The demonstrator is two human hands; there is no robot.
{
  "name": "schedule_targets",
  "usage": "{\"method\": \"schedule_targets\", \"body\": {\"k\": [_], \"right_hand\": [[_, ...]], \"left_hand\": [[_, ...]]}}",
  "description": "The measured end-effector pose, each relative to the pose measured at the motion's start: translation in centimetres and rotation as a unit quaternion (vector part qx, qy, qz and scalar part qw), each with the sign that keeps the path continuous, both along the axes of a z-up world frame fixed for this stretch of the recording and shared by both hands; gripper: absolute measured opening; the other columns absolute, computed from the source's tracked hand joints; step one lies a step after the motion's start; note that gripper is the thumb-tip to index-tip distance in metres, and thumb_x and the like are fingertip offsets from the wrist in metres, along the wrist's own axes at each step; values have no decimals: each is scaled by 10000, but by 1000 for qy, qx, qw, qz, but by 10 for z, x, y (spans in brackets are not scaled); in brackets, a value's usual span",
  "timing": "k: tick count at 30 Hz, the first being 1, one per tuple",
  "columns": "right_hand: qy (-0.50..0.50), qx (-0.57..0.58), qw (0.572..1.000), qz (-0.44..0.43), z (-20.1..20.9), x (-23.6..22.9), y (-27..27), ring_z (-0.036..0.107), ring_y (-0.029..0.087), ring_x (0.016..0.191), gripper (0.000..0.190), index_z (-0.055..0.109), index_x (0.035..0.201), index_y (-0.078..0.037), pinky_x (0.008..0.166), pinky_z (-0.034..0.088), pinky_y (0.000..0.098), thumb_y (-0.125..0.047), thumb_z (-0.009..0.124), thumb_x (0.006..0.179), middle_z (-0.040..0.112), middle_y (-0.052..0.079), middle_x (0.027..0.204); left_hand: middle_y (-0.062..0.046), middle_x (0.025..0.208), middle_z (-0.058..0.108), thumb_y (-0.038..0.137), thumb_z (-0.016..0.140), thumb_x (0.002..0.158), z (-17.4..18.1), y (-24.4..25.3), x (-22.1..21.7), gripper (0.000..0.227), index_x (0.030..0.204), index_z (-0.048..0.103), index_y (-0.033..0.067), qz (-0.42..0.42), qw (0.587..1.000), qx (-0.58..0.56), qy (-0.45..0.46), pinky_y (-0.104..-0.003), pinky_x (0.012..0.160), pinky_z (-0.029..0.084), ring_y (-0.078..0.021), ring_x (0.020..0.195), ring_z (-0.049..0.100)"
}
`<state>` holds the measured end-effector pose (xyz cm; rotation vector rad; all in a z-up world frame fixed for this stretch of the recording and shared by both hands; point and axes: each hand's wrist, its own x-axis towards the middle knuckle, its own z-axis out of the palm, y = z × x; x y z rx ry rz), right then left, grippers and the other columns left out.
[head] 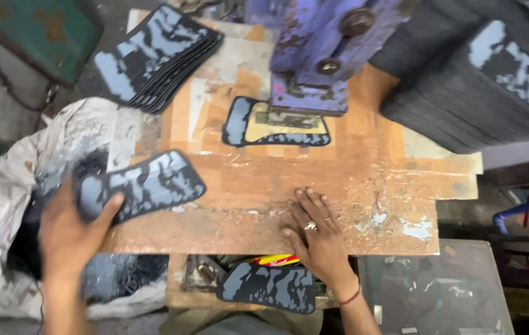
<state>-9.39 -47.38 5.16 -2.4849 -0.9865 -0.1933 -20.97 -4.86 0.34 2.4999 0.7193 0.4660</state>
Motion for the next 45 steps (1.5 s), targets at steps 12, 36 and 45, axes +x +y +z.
{"method": "schedule_targets", "body": {"k": [12,36,45], "right_hand": [[-242,33,951,-191,102,149,-158,509,360,1496,789,277,1633,-66,1272,452,501,-152,814,1061,467,222,1605],[-187,10,948,-258,22,56,-121,695,322,845,170,772,1068,-29,747,530,387,-128,813,936,735,118,1023],[56,105,964,-238,17,107,-181,638,258,725,164,790,1023,-32,677,487,342,-138,820,902,721,104,852]], "left_hand": [[16,1352,634,338,532,1068,-78,87,94,372,1352,604,109,-12,846,-456,-275,-297,1124,434,-114,1273,577],[-121,1132,732,122,780,878,35,-110,85,370,1217,656,46,-201,964,-61,-162,-430,961,505,-337,1089,646],[-98,976,729,217,763,910,46,-103,113,534,1367,579,11,-170,974,-122,-91,-380,774,545,-276,867,678]]}}
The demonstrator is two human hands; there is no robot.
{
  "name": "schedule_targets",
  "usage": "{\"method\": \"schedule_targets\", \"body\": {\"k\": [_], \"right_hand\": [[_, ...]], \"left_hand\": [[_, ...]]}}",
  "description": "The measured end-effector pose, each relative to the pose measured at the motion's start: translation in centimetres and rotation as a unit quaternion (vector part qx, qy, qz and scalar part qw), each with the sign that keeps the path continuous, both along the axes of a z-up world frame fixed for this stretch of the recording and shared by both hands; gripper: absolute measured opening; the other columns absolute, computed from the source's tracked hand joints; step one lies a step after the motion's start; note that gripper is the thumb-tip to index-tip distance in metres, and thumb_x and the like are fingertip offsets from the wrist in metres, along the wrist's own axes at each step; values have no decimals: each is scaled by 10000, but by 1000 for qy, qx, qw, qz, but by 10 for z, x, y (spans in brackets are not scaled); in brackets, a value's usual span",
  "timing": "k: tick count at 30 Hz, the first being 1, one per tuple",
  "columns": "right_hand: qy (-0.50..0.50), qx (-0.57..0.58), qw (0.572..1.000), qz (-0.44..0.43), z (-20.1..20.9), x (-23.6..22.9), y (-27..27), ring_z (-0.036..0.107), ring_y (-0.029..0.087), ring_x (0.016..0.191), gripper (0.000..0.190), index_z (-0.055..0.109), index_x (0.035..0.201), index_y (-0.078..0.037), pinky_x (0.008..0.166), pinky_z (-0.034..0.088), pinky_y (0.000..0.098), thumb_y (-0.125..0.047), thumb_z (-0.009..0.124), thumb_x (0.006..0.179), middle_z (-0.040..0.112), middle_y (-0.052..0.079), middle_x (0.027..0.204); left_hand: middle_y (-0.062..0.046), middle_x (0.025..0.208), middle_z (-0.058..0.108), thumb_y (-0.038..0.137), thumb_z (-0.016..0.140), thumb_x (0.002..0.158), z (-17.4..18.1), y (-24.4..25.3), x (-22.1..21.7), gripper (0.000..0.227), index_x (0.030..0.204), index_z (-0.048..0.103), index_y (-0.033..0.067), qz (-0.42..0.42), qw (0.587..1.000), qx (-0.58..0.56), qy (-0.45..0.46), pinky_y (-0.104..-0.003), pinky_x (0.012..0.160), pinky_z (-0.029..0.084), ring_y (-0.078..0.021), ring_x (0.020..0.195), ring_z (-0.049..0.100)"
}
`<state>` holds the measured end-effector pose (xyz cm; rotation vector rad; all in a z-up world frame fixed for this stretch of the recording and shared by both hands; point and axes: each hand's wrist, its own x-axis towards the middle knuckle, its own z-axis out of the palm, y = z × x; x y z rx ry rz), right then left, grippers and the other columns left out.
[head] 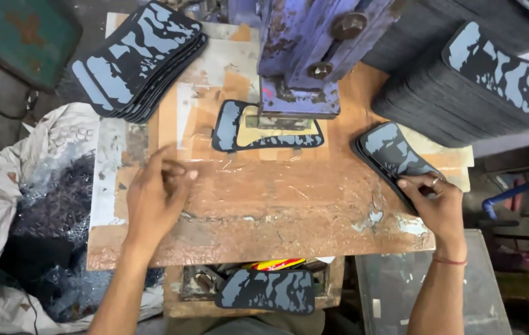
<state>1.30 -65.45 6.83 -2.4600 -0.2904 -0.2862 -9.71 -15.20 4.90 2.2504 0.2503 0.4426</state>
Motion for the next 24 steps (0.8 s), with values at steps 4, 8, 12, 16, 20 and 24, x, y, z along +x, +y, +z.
{"method": "schedule_targets", "body": {"k": [4,8,12,16,20,24], "right_hand": [[-37,-25,999,-25,2,-20,30,641,260,777,111,767,1023,-13,706,485,332,-113,783,976,721,113,919],[-221,-119,968,26,-31,-67,105,642,352,1029,91,674,1024,3,881,502,430,-60,676,958,692,177,1091],[-109,-68,971,202,-23,-98,189,649,307,1251,170,754,1011,-84,1081,502,461,-100,783,844,727,92,1239],[-50,-66,984,160,-26,-117,200,588,308,1355,262,715,1059,-116,1131,488,444,-265,821,871,668,85,1351],[-60,-162,963,209,-21,-143,213,291,444,1480,700,557,1436,-51,1192,214,592,-481,661,894,369,221,1578],[-50,-188,948,251,-20,-136,205,211,451,1522,792,483,1498,-71,1214,120,602,-616,553,928,294,231,1632]], "left_hand": [[-92,839,707,302,762,924,0,-3,47,538,1349,598,16,-12,999,23,20,-382,692,556,-251,738,691],[-93,760,714,368,750,951,0,-16,95,324,1039,698,61,-19,999,13,29,-406,693,546,-258,721,704],[-147,814,721,319,764,943,-20,-33,108,311,814,682,49,-12,997,76,-8,-463,706,526,-342,765,681],[-153,844,725,232,761,879,-17,-44,82,236,777,662,44,-15,987,137,-85,-485,718,527,-354,810,681],[-154,819,707,225,753,910,-12,-22,22,222,830,700,24,3,994,104,-41,-472,739,526,-342,799,668],[-120,686,646,374,762,971,4,69,-66,326,861,776,68,108,964,195,146,-448,588,490,-306,618,622]]}}
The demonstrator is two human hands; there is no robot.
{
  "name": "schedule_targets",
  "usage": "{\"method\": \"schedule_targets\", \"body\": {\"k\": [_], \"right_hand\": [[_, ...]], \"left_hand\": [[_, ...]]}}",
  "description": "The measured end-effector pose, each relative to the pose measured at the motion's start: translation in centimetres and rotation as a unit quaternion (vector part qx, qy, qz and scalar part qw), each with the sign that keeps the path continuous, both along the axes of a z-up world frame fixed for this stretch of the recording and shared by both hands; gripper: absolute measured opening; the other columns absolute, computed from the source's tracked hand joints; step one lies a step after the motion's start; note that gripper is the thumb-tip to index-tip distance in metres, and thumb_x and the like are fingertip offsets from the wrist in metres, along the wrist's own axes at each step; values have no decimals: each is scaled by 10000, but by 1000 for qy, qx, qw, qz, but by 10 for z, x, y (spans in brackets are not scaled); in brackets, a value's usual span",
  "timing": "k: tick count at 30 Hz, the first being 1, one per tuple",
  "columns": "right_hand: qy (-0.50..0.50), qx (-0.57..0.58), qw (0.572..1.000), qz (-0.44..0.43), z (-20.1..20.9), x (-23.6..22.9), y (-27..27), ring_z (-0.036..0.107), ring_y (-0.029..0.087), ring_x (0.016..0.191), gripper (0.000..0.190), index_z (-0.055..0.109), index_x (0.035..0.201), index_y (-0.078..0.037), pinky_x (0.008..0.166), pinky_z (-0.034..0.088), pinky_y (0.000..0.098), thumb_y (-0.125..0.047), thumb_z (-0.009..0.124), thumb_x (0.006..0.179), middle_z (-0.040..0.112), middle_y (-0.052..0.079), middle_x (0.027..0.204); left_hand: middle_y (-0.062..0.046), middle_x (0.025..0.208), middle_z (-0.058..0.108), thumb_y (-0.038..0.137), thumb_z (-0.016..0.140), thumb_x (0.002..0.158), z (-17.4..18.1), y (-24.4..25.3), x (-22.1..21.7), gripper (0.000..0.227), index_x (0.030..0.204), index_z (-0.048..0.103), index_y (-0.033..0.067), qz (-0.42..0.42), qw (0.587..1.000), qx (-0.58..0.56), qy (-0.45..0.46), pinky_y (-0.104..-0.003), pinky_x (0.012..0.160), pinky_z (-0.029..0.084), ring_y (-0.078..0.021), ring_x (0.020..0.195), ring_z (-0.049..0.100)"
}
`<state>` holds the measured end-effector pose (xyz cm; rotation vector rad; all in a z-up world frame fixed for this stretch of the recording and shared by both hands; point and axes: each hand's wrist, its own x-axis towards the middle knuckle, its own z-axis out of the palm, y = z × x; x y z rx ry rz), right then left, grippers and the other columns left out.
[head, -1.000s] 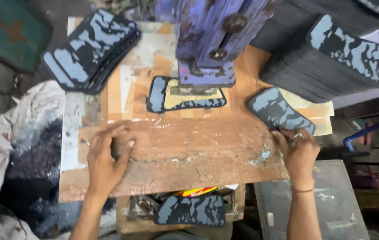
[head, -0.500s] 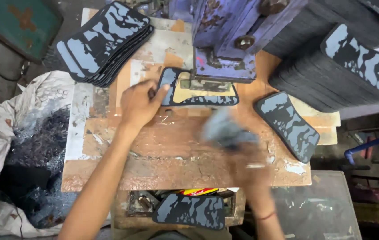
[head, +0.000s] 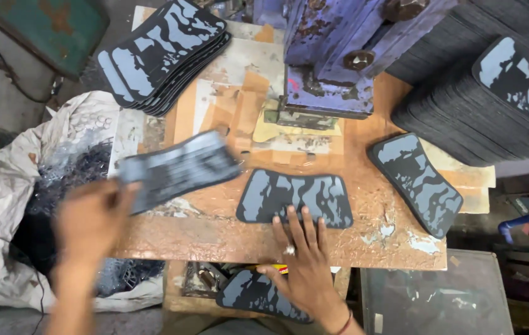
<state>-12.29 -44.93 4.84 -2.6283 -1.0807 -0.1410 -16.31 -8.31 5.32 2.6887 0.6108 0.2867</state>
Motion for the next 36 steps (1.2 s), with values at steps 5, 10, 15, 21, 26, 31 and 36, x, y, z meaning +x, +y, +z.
{"method": "schedule_targets", "body": {"k": [5,10,15,21,26,31,36], "right_hand": [[-43,-22,997,62,-3,86,30,196,466,1539,798,443,1517,-50,1238,117,595,-601,548,950,279,273,1651],[-57,-40,997,39,-3,125,43,263,404,1533,781,458,1560,-65,1269,149,576,-582,571,985,351,206,1617],[-44,-23,998,47,-1,113,36,305,387,1532,782,476,1539,-67,1238,203,584,-564,603,950,385,197,1626],[-75,-19,996,51,8,116,52,380,402,1464,720,555,1462,-93,1200,250,592,-572,616,928,460,197,1549],[-61,-18,997,40,8,116,47,398,384,1445,681,562,1452,-92,1186,266,576,-540,612,940,483,176,1535],[-25,9,998,57,11,86,22,368,388,1477,665,523,1490,-71,1232,231,553,-444,629,950,459,186,1548],[4,77,997,22,5,49,-5,340,399,1498,609,522,1474,-57,1243,241,529,-297,665,933,411,191,1591]], "left_hand": [[-186,1124,667,354,825,881,3,5,-7,482,1198,675,23,-2,996,24,-90,-498,888,489,-376,1017,624],[-169,1524,498,288,630,955,-27,-90,73,398,1317,630,122,-245,949,7,-198,-588,1204,262,-434,1442,374],[-125,1553,508,415,575,1013,-37,-112,80,596,1489,525,61,-278,949,35,-143,-617,1217,228,-390,1490,344],[-139,1469,507,466,636,937,-23,-112,83,627,1430,577,83,-239,961,17,-141,-652,1173,207,-398,1407,361],[-137,1449,505,477,673,916,-20,-111,84,629,1392,609,72,-238,960,-4,-147,-645,1184,232,-415,1388,375],[-155,1442,509,474,695,916,-25,-108,80,628,1373,619,50,-260,954,-13,-147,-640,1169,238,-410,1375,382],[-225,1477,512,434,704,921,-27,-100,82,584,1358,641,52,-248,943,-20,-221,-571,1158,311,-475,1397,381]]}}
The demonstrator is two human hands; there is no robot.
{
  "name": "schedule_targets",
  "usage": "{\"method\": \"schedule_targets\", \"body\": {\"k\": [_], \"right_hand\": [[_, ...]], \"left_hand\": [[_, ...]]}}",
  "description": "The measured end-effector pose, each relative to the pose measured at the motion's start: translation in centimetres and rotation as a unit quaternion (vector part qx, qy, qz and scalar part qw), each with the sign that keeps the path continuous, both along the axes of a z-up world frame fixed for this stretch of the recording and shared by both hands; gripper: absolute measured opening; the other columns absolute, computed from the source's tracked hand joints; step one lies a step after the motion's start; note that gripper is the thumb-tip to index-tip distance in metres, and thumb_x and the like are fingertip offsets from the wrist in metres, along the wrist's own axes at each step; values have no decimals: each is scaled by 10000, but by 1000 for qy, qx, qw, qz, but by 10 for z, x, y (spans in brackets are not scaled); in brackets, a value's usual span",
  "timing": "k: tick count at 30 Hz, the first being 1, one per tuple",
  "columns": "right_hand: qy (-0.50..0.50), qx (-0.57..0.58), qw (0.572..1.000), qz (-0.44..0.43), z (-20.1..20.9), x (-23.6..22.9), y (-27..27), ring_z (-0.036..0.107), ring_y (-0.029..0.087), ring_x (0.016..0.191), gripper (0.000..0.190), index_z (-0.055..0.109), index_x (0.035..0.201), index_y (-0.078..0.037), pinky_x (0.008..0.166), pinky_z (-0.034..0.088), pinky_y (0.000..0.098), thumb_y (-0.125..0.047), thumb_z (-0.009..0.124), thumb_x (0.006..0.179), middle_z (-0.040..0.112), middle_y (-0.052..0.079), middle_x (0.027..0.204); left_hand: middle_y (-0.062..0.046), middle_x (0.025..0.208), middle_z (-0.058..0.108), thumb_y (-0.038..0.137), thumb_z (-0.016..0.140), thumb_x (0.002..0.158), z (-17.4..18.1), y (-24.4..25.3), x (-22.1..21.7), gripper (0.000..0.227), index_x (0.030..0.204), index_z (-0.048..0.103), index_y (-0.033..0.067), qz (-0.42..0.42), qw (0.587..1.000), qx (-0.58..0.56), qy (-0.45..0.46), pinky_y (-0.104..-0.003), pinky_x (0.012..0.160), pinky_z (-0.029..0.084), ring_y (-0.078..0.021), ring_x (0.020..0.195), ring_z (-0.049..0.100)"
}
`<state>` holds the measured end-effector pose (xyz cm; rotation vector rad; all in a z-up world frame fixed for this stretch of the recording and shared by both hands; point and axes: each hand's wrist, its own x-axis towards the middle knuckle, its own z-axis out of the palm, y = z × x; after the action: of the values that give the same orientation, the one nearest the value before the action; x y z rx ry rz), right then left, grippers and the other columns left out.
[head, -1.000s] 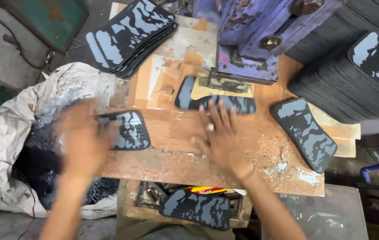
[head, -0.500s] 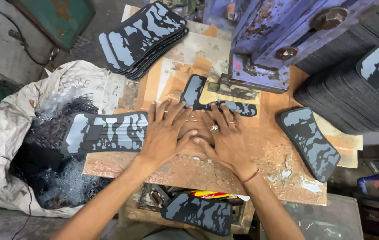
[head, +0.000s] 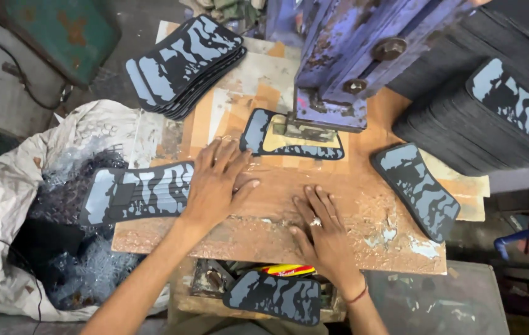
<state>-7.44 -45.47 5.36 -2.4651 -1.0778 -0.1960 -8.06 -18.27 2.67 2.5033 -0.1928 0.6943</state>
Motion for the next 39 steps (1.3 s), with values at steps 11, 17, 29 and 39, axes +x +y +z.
{"method": "schedule_targets", "body": {"k": [11,17,29,39], "right_hand": [[-37,84,982,-165,-16,5,-77,494,413,1401,581,579,1368,-3,1168,387,502,-241,737,862,553,219,1466],[-105,-6,954,-280,0,82,-187,567,418,1304,628,673,1276,-79,1094,471,491,-407,838,766,605,239,1424],[38,19,963,-264,-5,104,-237,677,285,1229,412,778,1207,-179,1029,502,393,-395,763,857,698,141,1354],[-292,129,865,-387,-124,69,-249,711,250,841,243,660,1046,-14,761,563,341,-235,655,1147,750,148,994]], "left_hand": [[-259,1398,556,453,744,878,37,82,-61,671,1369,602,18,183,983,7,15,-596,1127,334,-462,1328,487],[-223,1164,706,446,861,776,15,152,-124,712,1303,626,29,311,912,-141,227,-430,954,500,-331,1069,662],[-139,1247,697,101,718,958,-6,166,80,473,1381,541,-13,157,890,-408,-131,-355,1020,510,-227,1146,660],[-89,1140,747,130,656,961,30,51,-22,370,1326,633,69,217,919,-324,63,-388,759,552,-266,807,675]]}}
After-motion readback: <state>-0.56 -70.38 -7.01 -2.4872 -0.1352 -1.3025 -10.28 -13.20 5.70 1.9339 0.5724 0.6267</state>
